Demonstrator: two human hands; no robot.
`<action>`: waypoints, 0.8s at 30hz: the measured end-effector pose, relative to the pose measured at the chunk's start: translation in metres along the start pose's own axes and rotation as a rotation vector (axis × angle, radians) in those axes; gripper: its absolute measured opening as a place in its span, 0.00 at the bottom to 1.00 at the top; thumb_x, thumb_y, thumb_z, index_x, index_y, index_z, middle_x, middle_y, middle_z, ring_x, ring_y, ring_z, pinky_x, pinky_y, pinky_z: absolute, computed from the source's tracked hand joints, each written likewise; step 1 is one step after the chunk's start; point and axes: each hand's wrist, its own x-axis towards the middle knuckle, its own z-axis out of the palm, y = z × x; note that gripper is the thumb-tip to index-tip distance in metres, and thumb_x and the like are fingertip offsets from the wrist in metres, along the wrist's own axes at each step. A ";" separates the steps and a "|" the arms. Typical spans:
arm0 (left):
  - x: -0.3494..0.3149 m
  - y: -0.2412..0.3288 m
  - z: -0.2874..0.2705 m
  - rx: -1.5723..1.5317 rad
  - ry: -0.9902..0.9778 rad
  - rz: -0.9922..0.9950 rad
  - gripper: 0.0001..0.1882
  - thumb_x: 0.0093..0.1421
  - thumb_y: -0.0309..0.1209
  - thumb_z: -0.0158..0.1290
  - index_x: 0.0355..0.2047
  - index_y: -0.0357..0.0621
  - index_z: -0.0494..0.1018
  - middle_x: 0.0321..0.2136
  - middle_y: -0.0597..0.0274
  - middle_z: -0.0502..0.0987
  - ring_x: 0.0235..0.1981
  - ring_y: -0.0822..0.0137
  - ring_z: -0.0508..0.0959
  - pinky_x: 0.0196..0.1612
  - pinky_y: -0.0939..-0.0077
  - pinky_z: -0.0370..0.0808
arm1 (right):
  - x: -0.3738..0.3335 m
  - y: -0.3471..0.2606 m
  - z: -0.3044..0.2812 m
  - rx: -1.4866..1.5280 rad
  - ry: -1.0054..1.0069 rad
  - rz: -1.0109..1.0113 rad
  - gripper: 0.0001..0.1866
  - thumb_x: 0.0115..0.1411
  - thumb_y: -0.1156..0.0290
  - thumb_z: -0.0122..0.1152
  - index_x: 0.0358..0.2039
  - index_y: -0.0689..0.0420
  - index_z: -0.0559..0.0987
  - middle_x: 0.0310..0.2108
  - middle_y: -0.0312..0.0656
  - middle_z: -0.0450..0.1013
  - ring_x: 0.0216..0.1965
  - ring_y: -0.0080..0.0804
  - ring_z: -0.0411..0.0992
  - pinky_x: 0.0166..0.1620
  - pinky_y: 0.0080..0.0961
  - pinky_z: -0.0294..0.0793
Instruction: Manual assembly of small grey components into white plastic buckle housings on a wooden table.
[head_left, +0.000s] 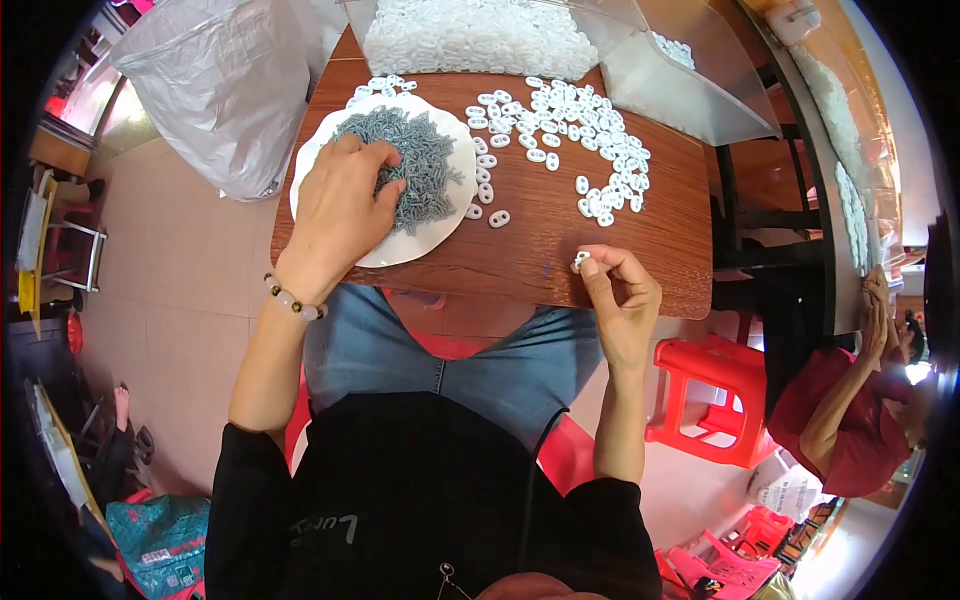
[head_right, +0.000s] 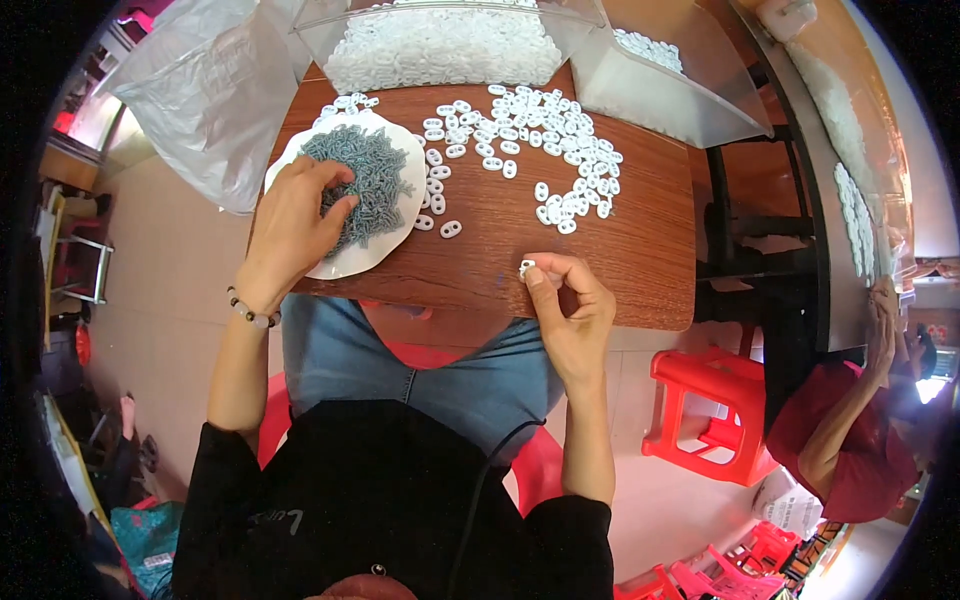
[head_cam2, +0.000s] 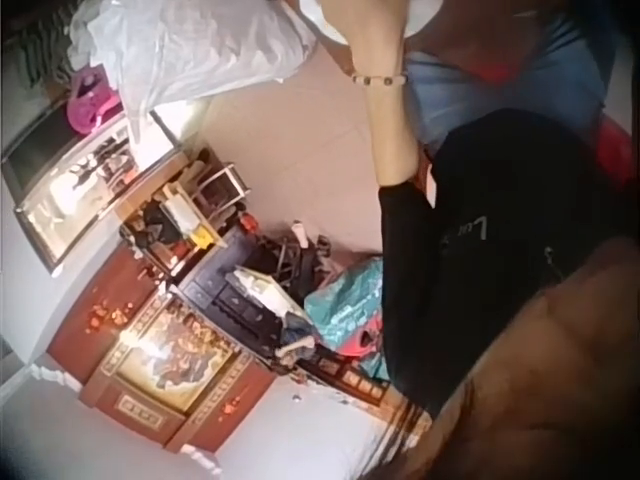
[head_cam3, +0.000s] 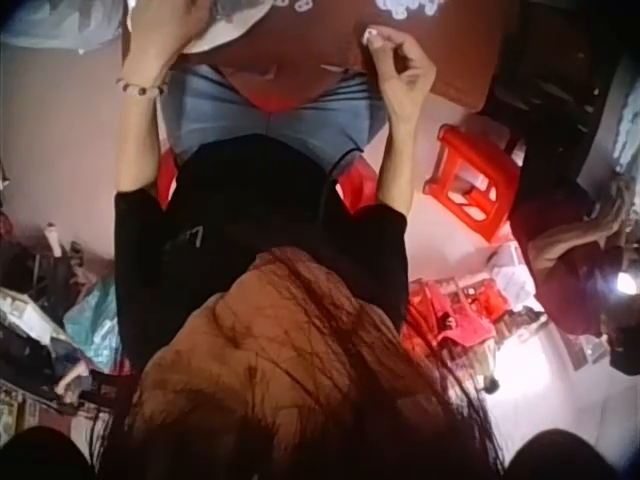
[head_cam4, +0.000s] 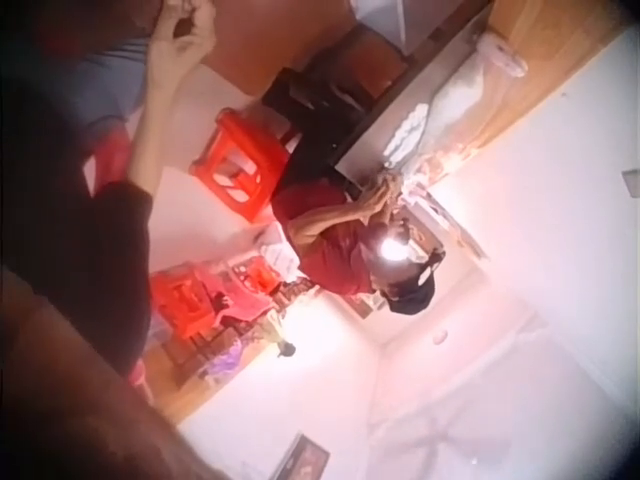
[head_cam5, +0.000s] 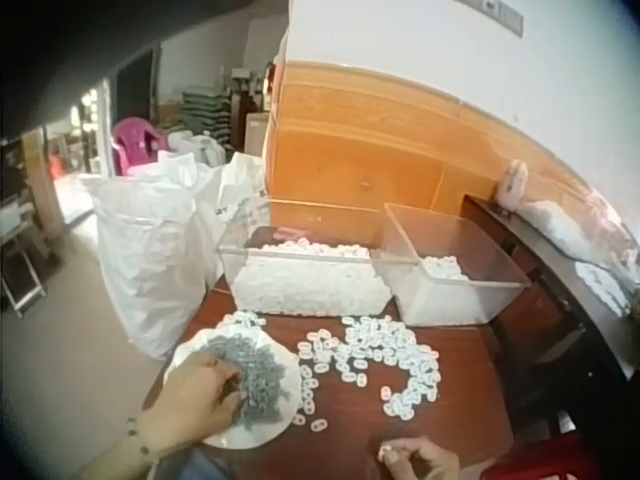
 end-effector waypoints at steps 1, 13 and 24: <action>0.001 0.000 0.002 -0.023 -0.017 -0.026 0.09 0.51 0.28 0.59 0.33 0.39 0.76 0.29 0.55 0.75 0.29 0.58 0.73 0.32 0.67 0.70 | -0.001 0.001 0.000 0.014 0.000 0.002 0.06 0.60 0.77 0.58 0.37 0.65 0.79 0.29 0.34 0.75 0.32 0.17 0.70 0.39 0.14 0.67; 0.010 -0.004 0.001 -0.309 -0.081 -0.217 0.05 0.53 0.29 0.57 0.26 0.39 0.75 0.22 0.55 0.73 0.28 0.58 0.74 0.32 0.64 0.69 | -0.005 0.003 0.004 -0.007 -0.005 -0.023 0.06 0.60 0.76 0.58 0.36 0.64 0.79 0.29 0.34 0.75 0.32 0.17 0.70 0.39 0.14 0.67; 0.012 -0.012 0.011 -0.267 -0.071 -0.026 0.06 0.52 0.29 0.58 0.29 0.39 0.77 0.21 0.55 0.72 0.26 0.58 0.73 0.30 0.65 0.68 | -0.006 0.008 0.010 -0.033 -0.036 -0.011 0.05 0.60 0.77 0.58 0.36 0.64 0.79 0.30 0.34 0.75 0.32 0.17 0.70 0.39 0.14 0.67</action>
